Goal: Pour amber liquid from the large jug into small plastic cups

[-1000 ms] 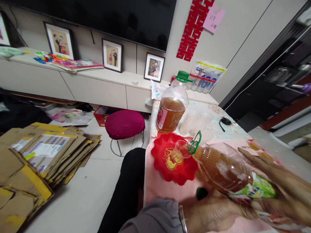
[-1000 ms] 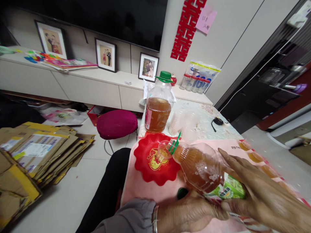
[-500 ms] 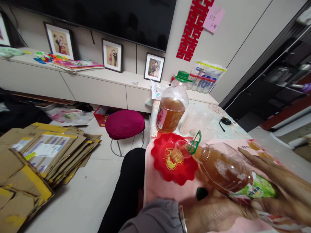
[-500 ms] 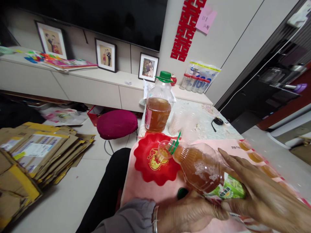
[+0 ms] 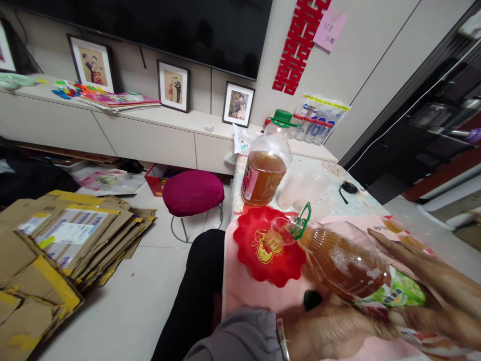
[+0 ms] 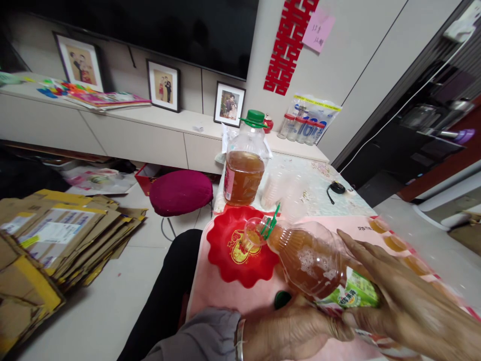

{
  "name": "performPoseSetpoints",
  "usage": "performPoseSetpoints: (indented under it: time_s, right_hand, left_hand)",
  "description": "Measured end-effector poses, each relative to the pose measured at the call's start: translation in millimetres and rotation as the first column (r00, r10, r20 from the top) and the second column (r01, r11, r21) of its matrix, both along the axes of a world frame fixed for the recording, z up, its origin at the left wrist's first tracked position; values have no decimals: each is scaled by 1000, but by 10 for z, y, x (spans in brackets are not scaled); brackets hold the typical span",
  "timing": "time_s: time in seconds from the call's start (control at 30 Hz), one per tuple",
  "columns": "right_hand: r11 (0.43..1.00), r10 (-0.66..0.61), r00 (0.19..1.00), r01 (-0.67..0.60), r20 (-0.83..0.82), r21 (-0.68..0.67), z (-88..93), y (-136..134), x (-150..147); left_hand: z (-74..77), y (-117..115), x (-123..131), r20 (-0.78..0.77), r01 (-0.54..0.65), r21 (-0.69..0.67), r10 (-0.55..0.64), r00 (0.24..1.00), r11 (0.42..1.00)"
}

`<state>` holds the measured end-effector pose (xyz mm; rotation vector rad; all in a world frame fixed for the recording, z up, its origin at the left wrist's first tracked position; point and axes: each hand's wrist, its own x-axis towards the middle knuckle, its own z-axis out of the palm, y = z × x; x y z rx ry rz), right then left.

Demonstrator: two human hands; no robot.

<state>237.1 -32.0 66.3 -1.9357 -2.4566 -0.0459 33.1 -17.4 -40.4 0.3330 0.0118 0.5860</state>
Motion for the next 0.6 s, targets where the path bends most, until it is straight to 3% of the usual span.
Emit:
performPoseSetpoints:
  time_s: [0.6]
  right_hand:
    - [999,-29,1000,29,-8,-24,37,-7,-36]
  left_hand:
    - [-8,-2,-15,26,-8,17,8,1000,1000]
